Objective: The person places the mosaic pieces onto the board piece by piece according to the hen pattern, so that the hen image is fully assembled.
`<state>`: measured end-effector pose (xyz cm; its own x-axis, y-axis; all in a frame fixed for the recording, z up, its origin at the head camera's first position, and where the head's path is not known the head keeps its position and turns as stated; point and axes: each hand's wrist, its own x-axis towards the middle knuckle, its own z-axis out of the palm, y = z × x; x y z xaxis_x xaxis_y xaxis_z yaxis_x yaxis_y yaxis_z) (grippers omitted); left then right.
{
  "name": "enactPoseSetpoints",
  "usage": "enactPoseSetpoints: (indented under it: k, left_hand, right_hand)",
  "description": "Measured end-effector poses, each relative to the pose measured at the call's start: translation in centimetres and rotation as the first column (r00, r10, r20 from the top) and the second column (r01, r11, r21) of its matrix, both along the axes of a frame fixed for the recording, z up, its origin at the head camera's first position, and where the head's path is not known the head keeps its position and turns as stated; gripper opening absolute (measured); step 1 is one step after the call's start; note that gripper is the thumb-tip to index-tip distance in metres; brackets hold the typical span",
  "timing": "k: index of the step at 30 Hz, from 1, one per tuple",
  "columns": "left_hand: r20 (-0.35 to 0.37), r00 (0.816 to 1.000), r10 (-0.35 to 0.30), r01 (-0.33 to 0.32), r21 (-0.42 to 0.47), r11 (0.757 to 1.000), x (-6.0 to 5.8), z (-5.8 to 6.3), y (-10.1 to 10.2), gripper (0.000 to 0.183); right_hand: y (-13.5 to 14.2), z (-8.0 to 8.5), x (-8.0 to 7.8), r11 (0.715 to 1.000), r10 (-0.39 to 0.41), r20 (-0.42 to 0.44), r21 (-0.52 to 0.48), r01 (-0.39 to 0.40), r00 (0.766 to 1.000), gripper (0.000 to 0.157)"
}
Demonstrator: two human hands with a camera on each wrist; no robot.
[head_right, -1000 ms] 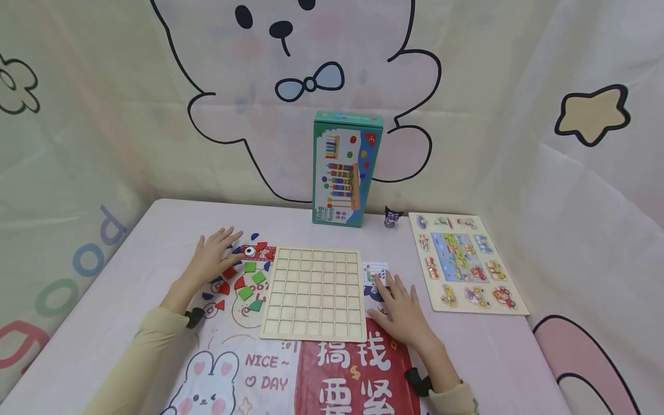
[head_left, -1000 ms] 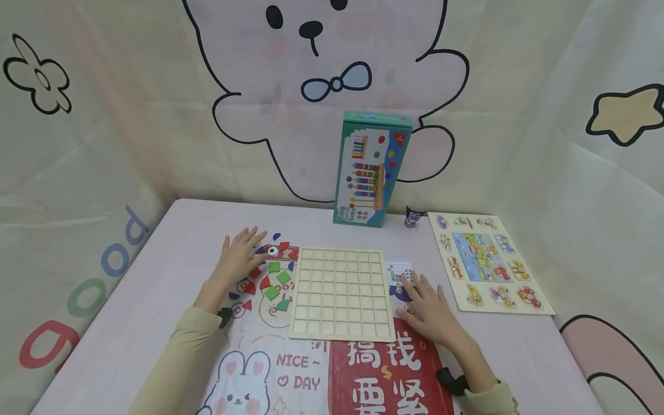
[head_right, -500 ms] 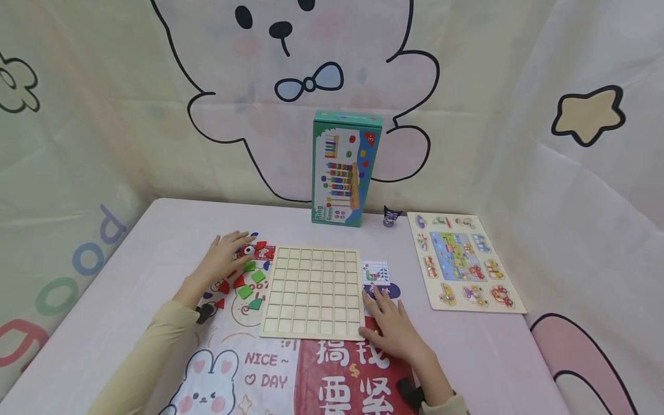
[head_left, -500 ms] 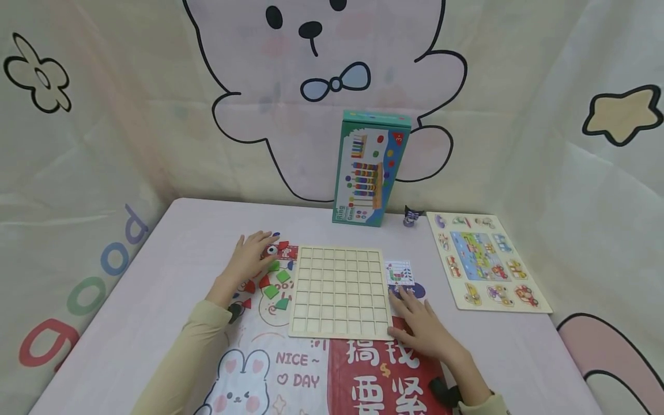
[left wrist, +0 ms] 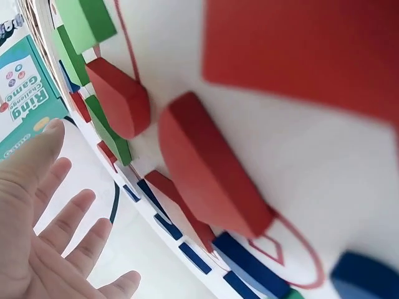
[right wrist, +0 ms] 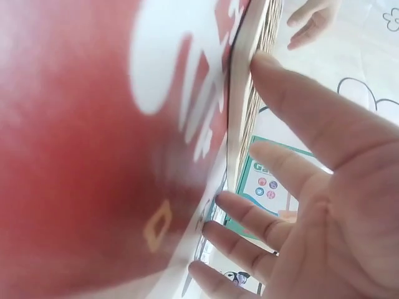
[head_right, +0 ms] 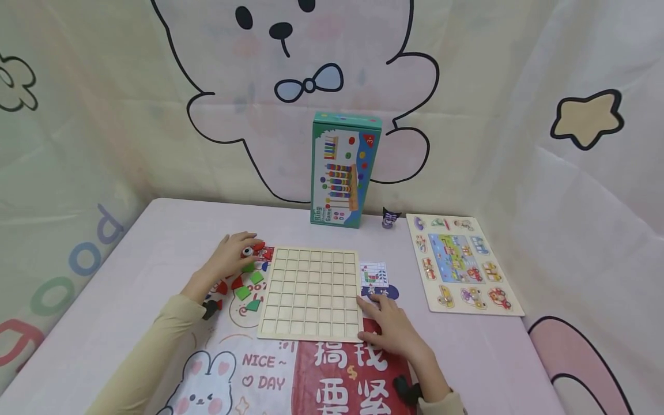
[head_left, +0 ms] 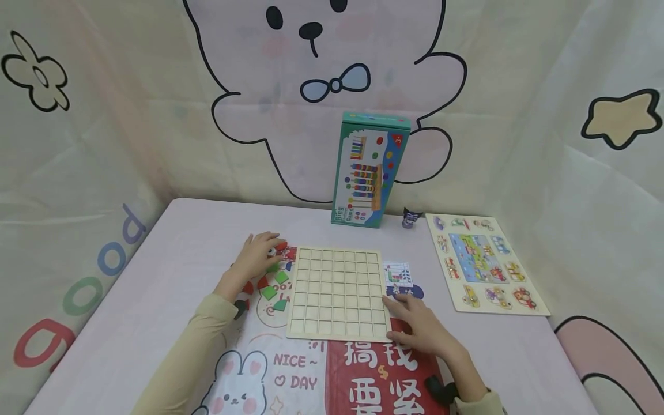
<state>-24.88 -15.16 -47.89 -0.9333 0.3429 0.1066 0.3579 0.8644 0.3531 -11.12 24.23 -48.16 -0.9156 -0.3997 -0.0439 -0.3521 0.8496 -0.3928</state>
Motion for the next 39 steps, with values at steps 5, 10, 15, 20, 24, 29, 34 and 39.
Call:
enactPoseSetpoints:
  k: [5,10,15,20,24,29,34,39]
  left_hand:
    - [0.033,0.999,-0.006,0.006,-0.015,1.000,-0.4,-0.1,0.5,0.049]
    - [0.037,0.999,-0.006,0.007,-0.019,1.000,-1.0,-0.5,0.9,0.047]
    - [0.004,1.000,-0.026,0.026,-0.040,0.999,-1.3,-0.7,1.1,0.039]
    - [-0.006,1.000,-0.026,0.025,-0.041,0.999,-1.6,-0.8,1.4,0.032]
    - [0.003,1.000,-0.018,0.018,-0.043,0.999,-1.8,-0.9,1.7,0.030]
    - [0.010,1.000,-0.009,0.009,-0.058,0.998,-1.8,-0.9,2.0,0.029]
    - [0.009,1.000,-0.008,0.009,-0.066,0.998,-1.9,-0.9,2.2,0.025]
    - [0.015,1.000,-0.014,0.015,-0.077,0.997,-2.2,-1.0,2.2,0.024]
  right_hand:
    - [0.2,-0.1,-0.8,1.000,0.014,0.008,0.019,-0.014,1.000,0.076]
    - [0.4,0.4,-1.4,0.999,0.034,0.090,0.005,-0.035,0.995,0.080]
    - [0.4,1.0,-1.8,0.999,0.033,0.211,-0.023,-0.029,0.977,0.083]
    - [0.2,1.3,-2.2,0.999,0.021,0.270,-0.032,-0.013,0.963,0.086]
    - [0.2,1.4,-2.3,1.000,0.026,0.288,-0.024,-0.019,0.957,0.086]
    - [0.3,1.4,-2.4,0.999,0.036,0.296,-0.031,-0.028,0.954,0.086]
    - [0.3,1.2,-2.4,0.999,0.038,0.294,-0.039,-0.028,0.955,0.086]
    - [0.4,1.2,-2.4,0.999,0.031,0.299,-0.040,-0.020,0.954,0.086]
